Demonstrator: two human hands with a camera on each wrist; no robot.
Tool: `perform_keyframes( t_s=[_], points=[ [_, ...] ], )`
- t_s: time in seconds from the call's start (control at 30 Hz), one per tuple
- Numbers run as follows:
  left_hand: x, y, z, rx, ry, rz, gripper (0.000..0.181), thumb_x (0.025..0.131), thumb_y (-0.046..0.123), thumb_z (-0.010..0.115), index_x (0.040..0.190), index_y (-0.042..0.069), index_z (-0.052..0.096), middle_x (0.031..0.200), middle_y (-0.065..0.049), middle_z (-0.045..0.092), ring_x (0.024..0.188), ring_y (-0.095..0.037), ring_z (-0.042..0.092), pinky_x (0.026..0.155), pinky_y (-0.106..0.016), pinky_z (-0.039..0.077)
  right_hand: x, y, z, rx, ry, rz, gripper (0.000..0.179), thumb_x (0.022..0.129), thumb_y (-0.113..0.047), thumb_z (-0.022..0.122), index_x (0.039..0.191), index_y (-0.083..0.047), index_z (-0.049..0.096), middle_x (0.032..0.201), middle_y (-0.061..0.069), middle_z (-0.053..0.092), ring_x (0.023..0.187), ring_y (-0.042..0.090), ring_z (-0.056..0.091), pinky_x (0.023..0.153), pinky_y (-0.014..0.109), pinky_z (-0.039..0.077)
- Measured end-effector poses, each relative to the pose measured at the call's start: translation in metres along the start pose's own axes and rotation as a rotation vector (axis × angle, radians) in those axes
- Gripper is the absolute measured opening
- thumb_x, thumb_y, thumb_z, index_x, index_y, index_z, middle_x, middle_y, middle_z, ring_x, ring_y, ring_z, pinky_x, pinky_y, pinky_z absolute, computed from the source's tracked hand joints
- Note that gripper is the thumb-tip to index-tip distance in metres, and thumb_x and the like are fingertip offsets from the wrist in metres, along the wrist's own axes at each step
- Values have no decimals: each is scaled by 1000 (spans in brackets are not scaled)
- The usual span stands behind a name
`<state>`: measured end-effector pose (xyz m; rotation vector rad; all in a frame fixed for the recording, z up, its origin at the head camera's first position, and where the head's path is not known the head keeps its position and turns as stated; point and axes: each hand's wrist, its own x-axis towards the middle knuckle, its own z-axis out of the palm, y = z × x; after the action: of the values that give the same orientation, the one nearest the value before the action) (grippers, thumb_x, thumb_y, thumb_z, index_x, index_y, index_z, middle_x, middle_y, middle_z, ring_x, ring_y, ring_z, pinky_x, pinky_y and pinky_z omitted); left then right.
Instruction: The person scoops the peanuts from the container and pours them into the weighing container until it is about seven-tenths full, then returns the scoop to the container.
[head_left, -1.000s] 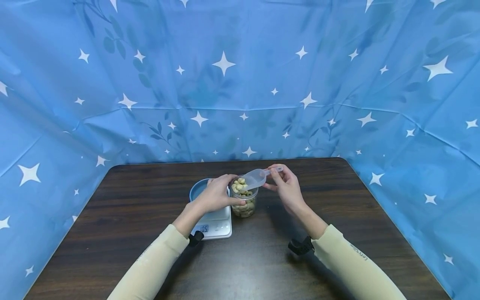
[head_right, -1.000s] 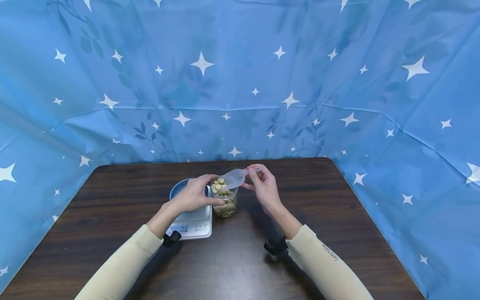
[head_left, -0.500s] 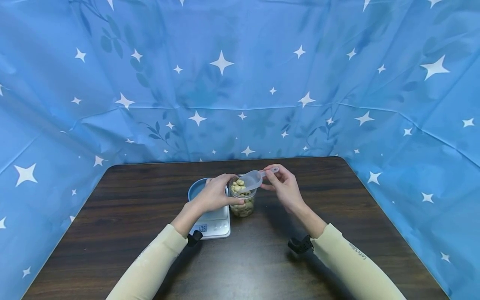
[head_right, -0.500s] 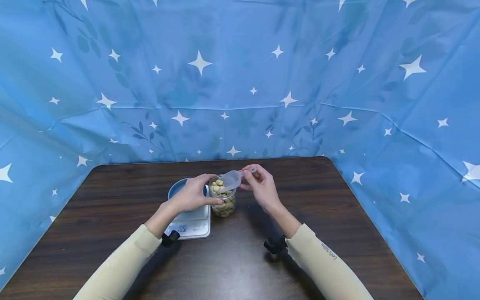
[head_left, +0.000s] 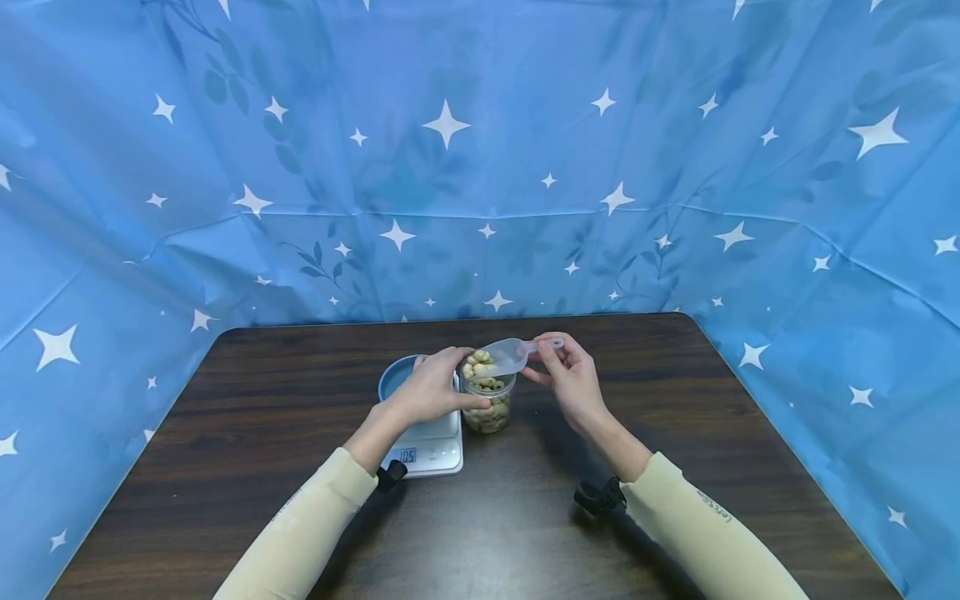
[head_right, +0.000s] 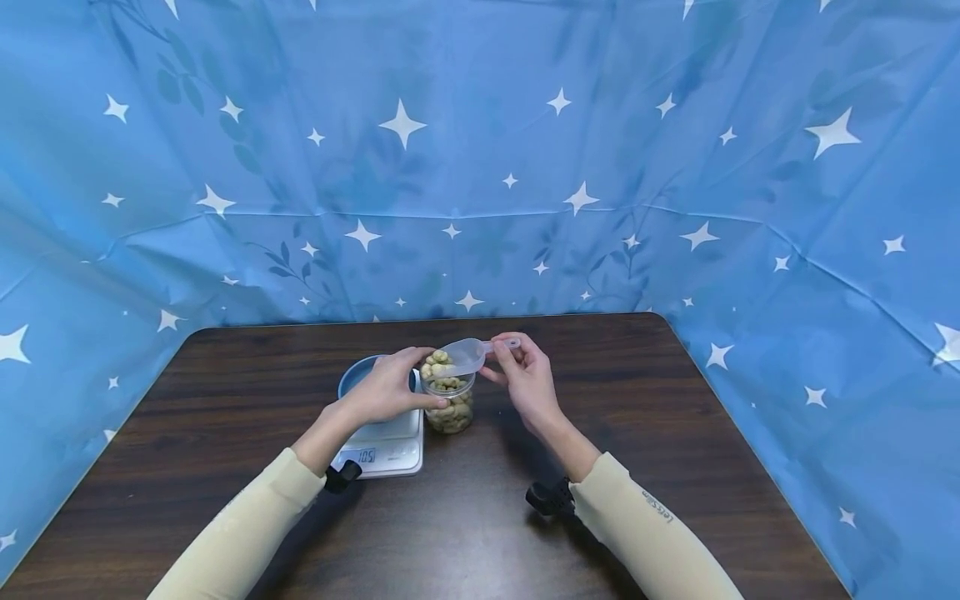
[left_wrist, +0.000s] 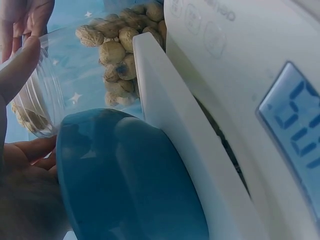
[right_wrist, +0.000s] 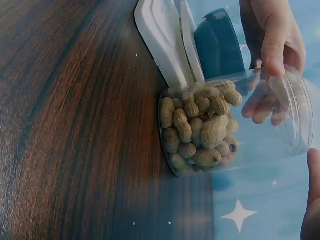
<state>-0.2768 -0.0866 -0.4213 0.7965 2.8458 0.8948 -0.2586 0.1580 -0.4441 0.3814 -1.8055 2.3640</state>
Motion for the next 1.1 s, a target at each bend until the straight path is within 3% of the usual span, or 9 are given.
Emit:
perform_keyframes(
  t_s=[0.4, 1.1],
  points=[
    [-3, -1, 0, -13, -19, -24, 91, 82, 53, 84, 151, 5, 48, 145, -11, 56, 135, -30, 51, 111, -59, 29, -4, 1, 0, 65, 43, 69, 39, 108, -20, 54, 128, 13, 48, 115, 7, 66, 108, 20, 66, 89, 42, 56],
    [-4, 5, -5, -6, -35, 1, 91, 85, 51, 82, 152, 2, 46, 147, -15, 54, 135, -32, 51, 111, -63, 28, -8, 6, 3, 170, 66, 101, 28, 108, -23, 55, 121, 2, 54, 118, 7, 65, 114, 24, 64, 92, 43, 55]
  ],
)
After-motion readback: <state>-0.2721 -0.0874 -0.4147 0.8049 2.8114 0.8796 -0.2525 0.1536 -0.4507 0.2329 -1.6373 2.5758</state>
